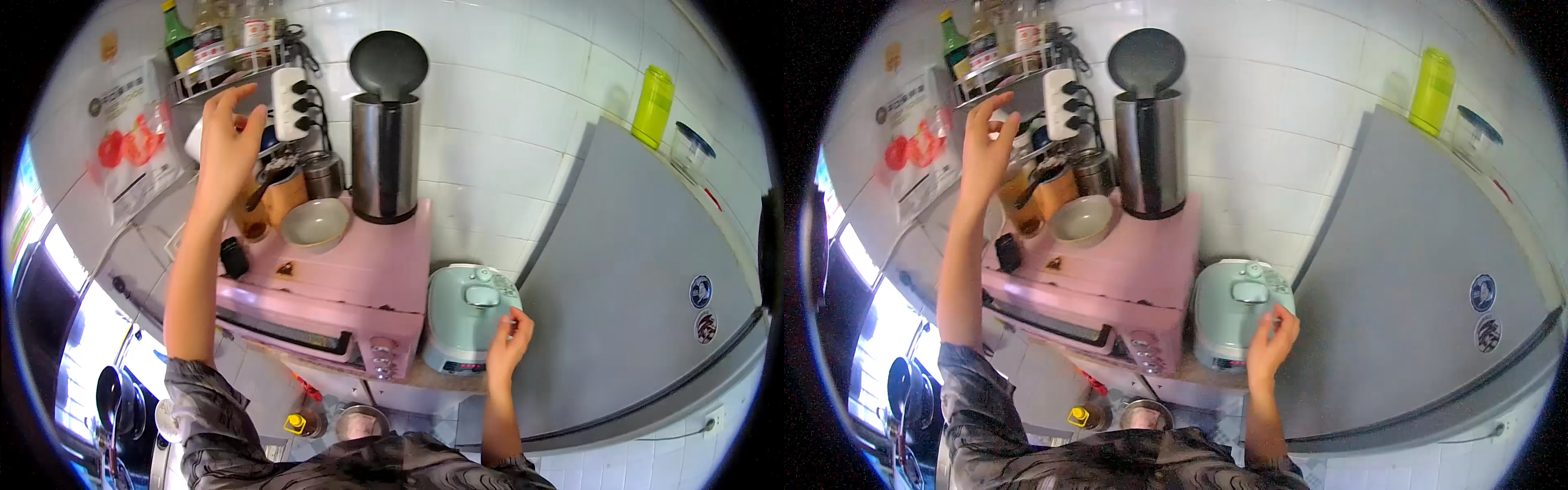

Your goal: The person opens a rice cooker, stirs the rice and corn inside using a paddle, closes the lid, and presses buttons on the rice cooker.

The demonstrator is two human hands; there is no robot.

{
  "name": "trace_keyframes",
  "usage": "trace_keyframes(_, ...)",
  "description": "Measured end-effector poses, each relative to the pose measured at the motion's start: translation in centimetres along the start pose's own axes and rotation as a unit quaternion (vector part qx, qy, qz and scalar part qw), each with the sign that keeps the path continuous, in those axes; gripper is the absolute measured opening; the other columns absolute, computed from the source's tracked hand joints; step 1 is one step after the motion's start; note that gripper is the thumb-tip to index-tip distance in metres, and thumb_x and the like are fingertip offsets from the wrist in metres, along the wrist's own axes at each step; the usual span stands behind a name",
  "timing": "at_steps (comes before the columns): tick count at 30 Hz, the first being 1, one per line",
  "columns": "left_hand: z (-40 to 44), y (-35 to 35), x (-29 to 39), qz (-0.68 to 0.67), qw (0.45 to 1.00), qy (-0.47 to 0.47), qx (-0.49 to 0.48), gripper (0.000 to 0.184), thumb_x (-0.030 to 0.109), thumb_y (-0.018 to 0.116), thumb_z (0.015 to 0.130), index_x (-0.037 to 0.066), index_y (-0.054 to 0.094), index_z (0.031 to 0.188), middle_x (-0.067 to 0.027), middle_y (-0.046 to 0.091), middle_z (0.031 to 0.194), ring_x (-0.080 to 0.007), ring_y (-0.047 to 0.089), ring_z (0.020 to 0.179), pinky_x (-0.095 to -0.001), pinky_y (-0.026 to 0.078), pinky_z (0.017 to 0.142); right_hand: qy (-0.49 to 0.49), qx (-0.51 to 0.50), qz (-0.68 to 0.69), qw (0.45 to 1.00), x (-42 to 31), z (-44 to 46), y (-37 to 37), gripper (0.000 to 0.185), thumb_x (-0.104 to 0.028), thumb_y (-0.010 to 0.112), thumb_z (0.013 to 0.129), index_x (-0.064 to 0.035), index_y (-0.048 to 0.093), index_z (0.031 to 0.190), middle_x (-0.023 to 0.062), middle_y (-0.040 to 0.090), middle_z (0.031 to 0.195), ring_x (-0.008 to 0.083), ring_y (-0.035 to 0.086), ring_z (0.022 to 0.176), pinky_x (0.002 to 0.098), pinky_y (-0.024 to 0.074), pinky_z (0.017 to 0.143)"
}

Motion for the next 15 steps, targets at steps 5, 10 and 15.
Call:
trace_keyframes(5, -9.1, -10.1, 4.4, -0.1, 0.993, 0.011, 0.063, 0.022, 0.006, 0.052, 0.088, 0.003, 0.056, 0.11, -0.004, 0.052, 0.106, -0.0084, 0.049, 0.075, -0.0195, 0.042, 0.064, -0.024, 0.029, 0.069, 0.997, -3.8, -3.7, -2.1, 0.019, -0.013, 0.044, 0.092, 0.0011, 0.056, 0.098, 0.011, 0.052, 0.092, 0.0214, 0.051, 0.084, 0.0316, 0.0407, 0.075)
trace_keyframes(10, -18.7, -17.7, 2.5, -0.161, 0.975, -0.136, 0.071, 0.012, 0.008, 0.049, 0.091, 0.0, 0.056, 0.098, 0.0017, 0.048, 0.07, -0.0045, 0.042, 0.058, -0.0183, 0.034, 0.053, 0.007, -0.021, 0.13, 0.991, -7.3, -8.3, -1.6, 0.019, -0.012, 0.043, 0.092, 0.0017, 0.055, 0.087, 0.0072, 0.053, 0.084, 0.0161, 0.05, 0.08, 0.0277, 0.0401, 0.073)
trace_keyframes(15, -25.9, -22.6, -1.1, -0.192, 0.951, -0.227, 0.083, 0.012, 0.007, 0.048, 0.091, 0.001, 0.056, 0.096, 0.004, 0.044, 0.066, -0.0025, 0.041, 0.055, -0.0171, 0.032, 0.049, -0.003, -0.069, 0.195, 0.978, -9.2, -11.9, 0.9, 0.019, -0.012, 0.043, 0.092, 0.0007, 0.054, 0.082, 0.0035, 0.051, 0.077, 0.0125, 0.048, 0.074, 0.0248, 0.0395, 0.069)
Point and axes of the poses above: each hand's wrist, its own z-axis towards the middle knuckle, its own y-axis out of the palm, x = y × z, the point moved 6 cm from there along z, towards the middle knuckle
